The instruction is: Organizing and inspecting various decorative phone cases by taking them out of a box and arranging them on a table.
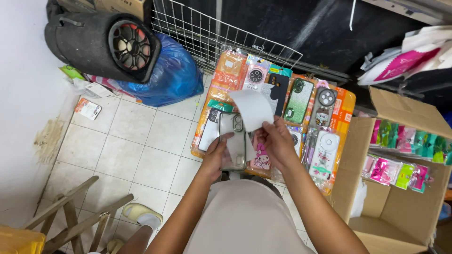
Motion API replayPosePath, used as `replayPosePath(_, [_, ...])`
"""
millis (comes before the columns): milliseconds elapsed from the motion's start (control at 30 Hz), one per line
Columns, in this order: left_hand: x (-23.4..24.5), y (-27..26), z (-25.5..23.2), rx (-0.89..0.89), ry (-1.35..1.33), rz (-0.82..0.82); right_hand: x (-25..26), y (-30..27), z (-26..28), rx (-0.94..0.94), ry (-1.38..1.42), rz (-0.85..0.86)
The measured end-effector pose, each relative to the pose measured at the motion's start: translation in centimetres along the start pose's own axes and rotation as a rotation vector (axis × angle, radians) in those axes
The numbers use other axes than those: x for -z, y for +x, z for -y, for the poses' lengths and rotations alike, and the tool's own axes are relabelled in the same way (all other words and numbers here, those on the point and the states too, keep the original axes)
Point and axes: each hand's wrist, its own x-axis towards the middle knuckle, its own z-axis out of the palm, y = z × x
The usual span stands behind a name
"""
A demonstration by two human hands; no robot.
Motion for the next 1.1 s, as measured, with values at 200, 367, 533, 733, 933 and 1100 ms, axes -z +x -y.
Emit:
replayPosePath(200, [-2.3, 1.7, 0.4, 0.033, -0.104, -0.025, 0.3, -5.5, -3.0, -0.175, -0.224, -0.125])
replayPosePath(367, [-3.9, 0.8, -0.5, 0.025, -0.082, -0.035, 1.7, -6.8, -4.5, -0.172, -0.291, -0.16])
replayPosePath(533, [-3.7, 1.5, 0.4, -0.049, -0.075, 0.003, 1.8, -7.0, -4.8, -0.214, -0.455, -0.159])
replayPosePath(733, [1.2, 3.1, 2.7, -0.127, -0.062, -0.052, 3.1, -6.1, -4.2, -0.13, -0.205, -0.169])
replayPosePath(933, [1.1, 1.2, 0.2, -0.111, -0.203, -0.013, 4.7, -2.7, -3.1, -0.109, 0.125, -0.251])
replayPosePath(1100, [0.1, 0.3, -1.0, 0.018, -0.329, 0.143, 5.6, -1.5, -5.5, -0.048, -0.278, -0.186])
